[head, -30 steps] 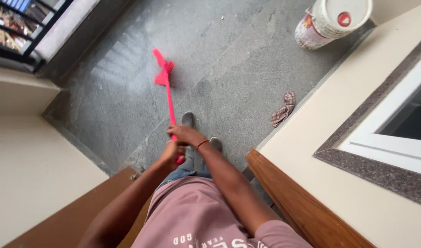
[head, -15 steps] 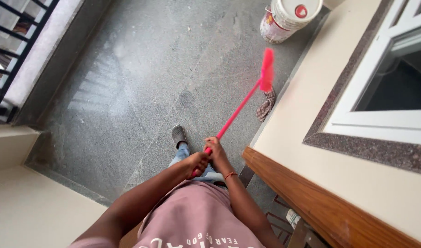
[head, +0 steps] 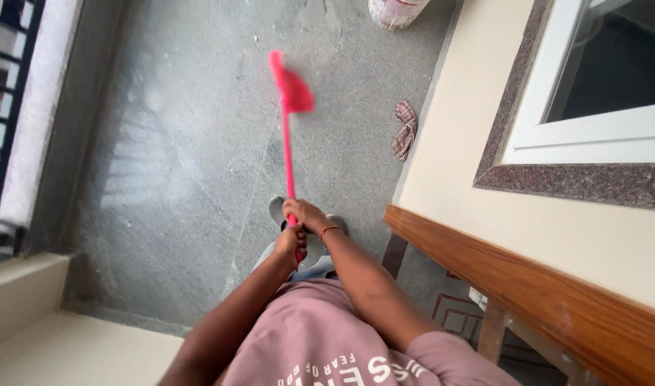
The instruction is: Sweeping the floor of a balcony using a long-handled broom.
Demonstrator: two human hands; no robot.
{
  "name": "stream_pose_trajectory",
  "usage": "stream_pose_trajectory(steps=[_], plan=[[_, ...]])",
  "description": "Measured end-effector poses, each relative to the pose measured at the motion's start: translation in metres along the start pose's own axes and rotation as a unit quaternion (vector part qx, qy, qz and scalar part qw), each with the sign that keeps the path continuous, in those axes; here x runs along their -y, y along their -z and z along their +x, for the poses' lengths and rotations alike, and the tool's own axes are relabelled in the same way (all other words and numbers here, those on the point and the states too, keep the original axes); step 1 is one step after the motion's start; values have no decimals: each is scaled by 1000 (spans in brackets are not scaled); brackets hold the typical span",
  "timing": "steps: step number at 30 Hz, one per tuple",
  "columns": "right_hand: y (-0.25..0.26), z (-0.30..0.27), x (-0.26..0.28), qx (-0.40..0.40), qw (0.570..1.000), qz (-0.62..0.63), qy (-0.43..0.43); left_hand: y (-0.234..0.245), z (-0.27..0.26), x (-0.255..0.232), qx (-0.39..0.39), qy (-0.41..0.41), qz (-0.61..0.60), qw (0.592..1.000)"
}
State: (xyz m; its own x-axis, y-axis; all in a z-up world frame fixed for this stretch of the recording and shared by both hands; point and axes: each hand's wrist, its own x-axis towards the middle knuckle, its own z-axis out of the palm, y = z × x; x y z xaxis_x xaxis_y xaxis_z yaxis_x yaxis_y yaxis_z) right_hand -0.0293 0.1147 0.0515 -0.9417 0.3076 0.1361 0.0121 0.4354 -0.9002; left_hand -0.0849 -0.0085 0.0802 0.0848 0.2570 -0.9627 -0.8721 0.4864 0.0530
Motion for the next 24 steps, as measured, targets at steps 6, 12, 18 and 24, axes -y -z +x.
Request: stream_pose_trajectory(steps=[6,12,18,24], plan=[[5,51,57,115,982,-50,-140,18,-54,-46,78,-1,-81,994],[64,47,40,26,977,-143,-154,-27,-39,-85,177,86,28,980],[128,40,28,-77,976,-154,-132,-72,59,-106,255,91,43,962],[97,76,-68,35,955,-180,-232,-46,122,-115,252,83,-57,962]])
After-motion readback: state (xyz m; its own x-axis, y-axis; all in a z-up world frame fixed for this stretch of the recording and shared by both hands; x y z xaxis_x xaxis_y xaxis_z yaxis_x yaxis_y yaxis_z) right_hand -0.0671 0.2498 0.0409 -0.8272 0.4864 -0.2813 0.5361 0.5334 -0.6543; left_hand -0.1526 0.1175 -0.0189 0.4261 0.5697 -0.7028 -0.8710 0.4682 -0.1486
